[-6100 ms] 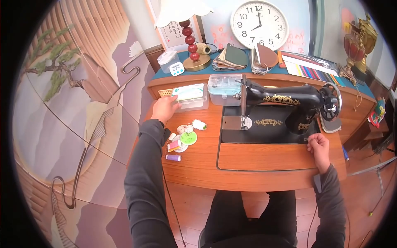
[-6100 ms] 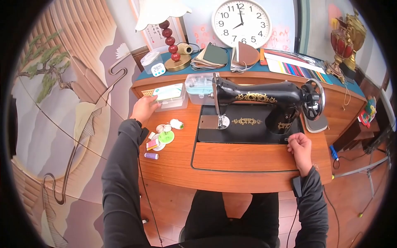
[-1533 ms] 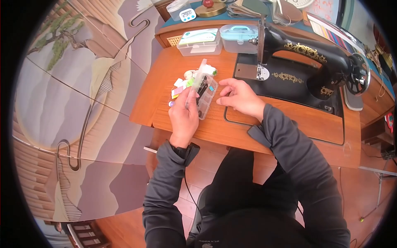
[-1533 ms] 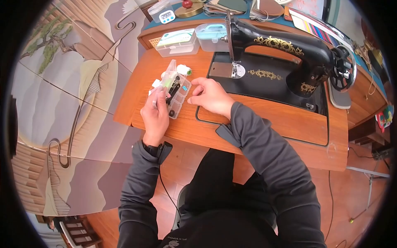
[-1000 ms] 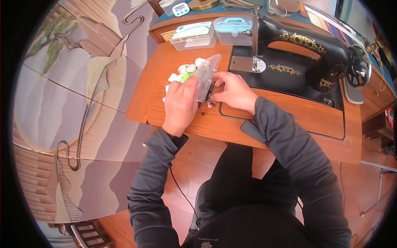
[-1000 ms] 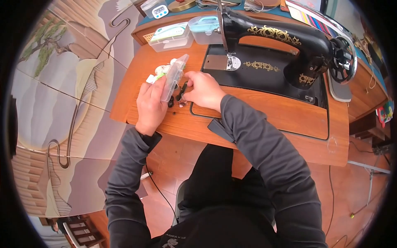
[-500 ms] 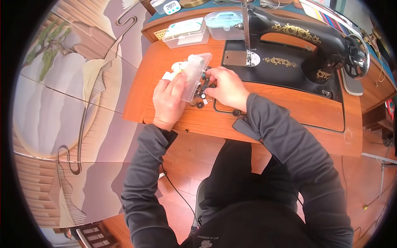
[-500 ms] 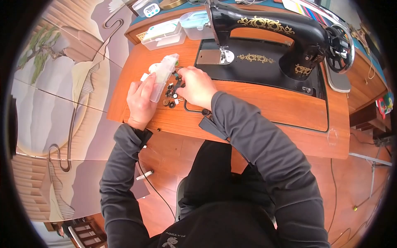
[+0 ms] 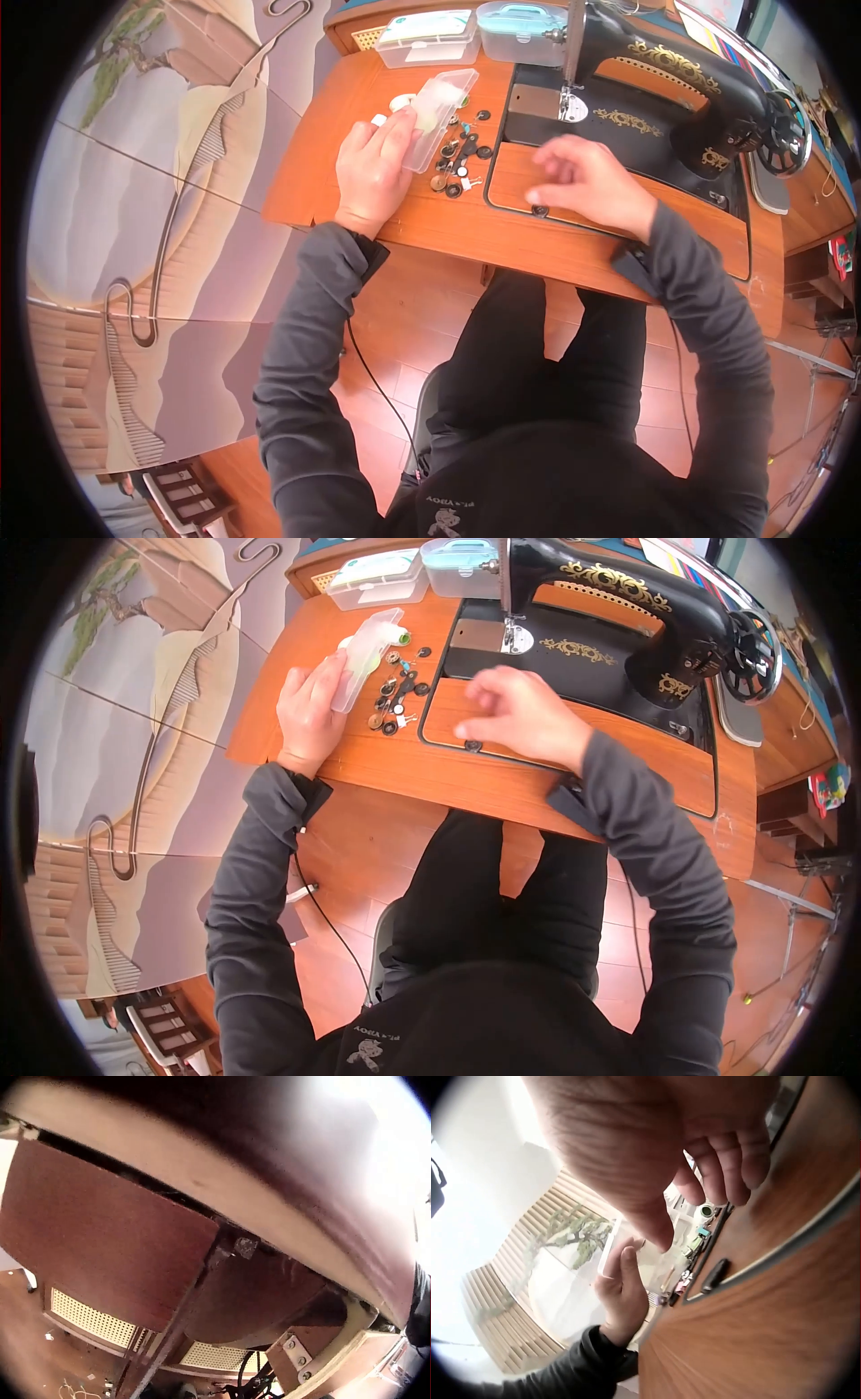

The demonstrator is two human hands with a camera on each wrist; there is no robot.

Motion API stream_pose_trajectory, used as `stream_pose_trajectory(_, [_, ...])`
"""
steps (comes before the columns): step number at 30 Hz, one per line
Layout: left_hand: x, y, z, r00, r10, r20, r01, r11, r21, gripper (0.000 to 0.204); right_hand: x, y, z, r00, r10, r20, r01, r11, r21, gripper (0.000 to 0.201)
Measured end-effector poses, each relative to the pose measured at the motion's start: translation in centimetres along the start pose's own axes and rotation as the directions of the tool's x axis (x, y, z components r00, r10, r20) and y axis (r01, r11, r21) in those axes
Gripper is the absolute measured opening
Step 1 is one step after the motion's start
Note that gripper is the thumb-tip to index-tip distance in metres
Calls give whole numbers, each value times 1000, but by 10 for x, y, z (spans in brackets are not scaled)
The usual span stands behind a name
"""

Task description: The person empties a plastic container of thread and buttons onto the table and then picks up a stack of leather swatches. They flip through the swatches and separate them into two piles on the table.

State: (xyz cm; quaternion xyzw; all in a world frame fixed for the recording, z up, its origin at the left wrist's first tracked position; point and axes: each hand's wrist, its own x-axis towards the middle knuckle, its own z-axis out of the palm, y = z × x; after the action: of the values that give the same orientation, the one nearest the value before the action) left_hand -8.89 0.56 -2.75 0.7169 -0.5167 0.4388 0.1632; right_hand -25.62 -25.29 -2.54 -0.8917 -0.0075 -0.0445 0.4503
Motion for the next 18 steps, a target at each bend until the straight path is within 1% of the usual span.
stream_pose_trajectory(1, [0,-1,-2,1000,-11,-1,11,1000,2,36,-8,2,-3,999,7,43,-6,1000,-16,44])
stream_pose_trajectory(2, [1,-3,-3,1000,16,-3,-16,1000,-1,36,-14,2,-4,996,15,85,-12,999,-32,42])
stream_pose_trajectory(3, [3,-3,-4,999,45,-5,-45,999,-5,37,-17,1,-1,996,16,91,-12,999,-38,42])
stream_pose_trajectory(4, [4,-4,-5,999,39,-9,-39,999,-4,37,-19,2,2,995,-60,83,70,991,-117,37])
stream_pose_trajectory(5, [6,-4,-6,997,73,2,-73,997,-6,37,-20,2,4,987,-138,80,151,969,-196,33])
stream_pose_trajectory(6, [9,-5,-8,994,109,13,-109,994,-9,38,-18,2,6,987,-141,82,155,967,-200,33])
stream_pose_trajectory(8, [18,-7,-13,992,125,5,-125,992,3,38,-12,-2,10,985,-143,95,161,960,-229,25])
stream_pose_trajectory(9, [22,-8,-17,989,145,3,-145,989,11,38,-9,-6,11,984,-149,97,168,959,-230,25])
stream_pose_trajectory(11, [25,-14,-20,988,156,-7,-156,987,29,38,-2,-13,12,989,23,144,6,980,-198,24])
stream_pose_trajectory(13, [28,-21,-22,986,167,-16,-166,985,43,38,5,-15,15,988,39,151,-7,978,-209,22])
stream_pose_trajectory(15, [28,-26,-23,977,215,0,-214,974,78,32,11,-14,19,986,61,157,-25,975,-220,21])
stream_pose_trajectory(17, [28,-25,-26,981,193,-13,-191,978,80,31,17,-13,23,990,25,140,-4,989,-146,19])
stream_pose_trajectory(18, [28,-25,-27,985,173,-26,-171,982,82,31,20,-12,24,990,22,141,-2,989,-146,19])
